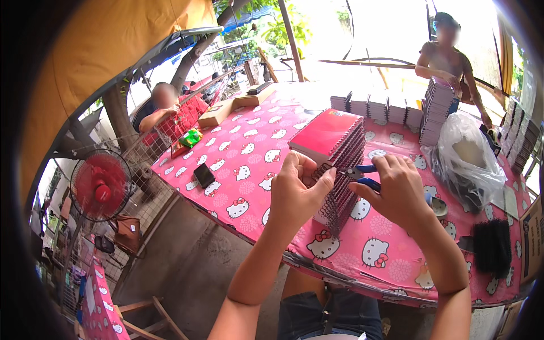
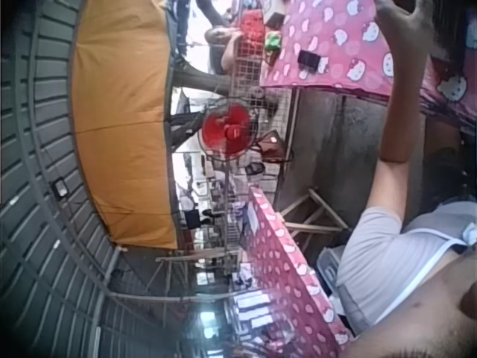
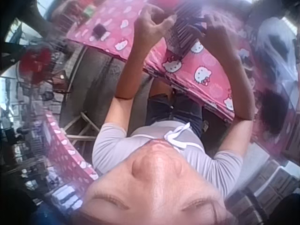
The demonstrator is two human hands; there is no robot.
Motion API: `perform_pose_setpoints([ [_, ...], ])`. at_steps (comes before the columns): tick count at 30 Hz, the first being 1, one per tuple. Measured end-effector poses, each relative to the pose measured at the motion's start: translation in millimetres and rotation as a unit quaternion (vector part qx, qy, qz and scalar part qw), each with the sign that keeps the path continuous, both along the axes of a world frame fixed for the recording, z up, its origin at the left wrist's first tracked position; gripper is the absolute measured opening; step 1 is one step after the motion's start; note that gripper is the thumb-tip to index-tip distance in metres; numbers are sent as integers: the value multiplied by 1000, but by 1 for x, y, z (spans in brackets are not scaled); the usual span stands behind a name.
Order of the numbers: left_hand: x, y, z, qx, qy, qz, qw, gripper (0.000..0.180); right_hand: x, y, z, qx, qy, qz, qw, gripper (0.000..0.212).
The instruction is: The person uses a pair of pliers to trim the wire bindings of pink notebooks, handling them one at a time and placing them in a stack on a table.
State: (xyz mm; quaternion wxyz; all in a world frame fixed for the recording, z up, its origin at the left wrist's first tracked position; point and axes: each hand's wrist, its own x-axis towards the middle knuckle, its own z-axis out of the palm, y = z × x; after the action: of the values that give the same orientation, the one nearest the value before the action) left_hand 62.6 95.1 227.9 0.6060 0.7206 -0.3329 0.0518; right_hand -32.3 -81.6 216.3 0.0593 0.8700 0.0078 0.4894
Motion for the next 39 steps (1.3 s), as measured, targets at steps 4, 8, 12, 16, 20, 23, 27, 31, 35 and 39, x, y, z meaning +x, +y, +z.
perform_pose_setpoints([
  [4, 5, 0, -6, 4, -4, -15, 1000, 25, 3, 7, 2, 90, 128, 2, 988, 61],
  [8, 8, 4, -5, 48, 5, 2, 999, 28, -1, 17, 12, 187, 298, -53, 935, 60],
  [12, 10, 3, -11, -40, 62, -38, 997, 34, -6, 6, -5, 99, 143, -25, 984, 60],
  [16, 7, 5, -7, 43, 15, -39, 998, 34, 0, 6, -5, 44, 78, 0, 996, 60],
  [20, 8, 7, -7, 64, 20, -21, 998, 32, -4, 17, 6, 194, 293, -39, 935, 59],
  [23, 10, 7, -6, 50, 38, -26, 998, 31, -13, 12, -8, 174, 245, -29, 953, 59],
  [27, 9, 6, -9, 9, 86, -75, 993, 32, -7, 0, -20, 5, 46, -11, 999, 62],
  [31, 6, 7, -6, 44, 54, -71, 995, 33, 1, 7, -16, 55, 90, 6, 994, 62],
  [35, 14, 8, -17, 70, 28, -46, 996, 34, -3, 14, -15, 184, 251, -27, 950, 62],
  [39, 15, 12, -15, 46, 140, -64, 987, 34, -12, 11, -26, 181, 221, -19, 958, 61],
])
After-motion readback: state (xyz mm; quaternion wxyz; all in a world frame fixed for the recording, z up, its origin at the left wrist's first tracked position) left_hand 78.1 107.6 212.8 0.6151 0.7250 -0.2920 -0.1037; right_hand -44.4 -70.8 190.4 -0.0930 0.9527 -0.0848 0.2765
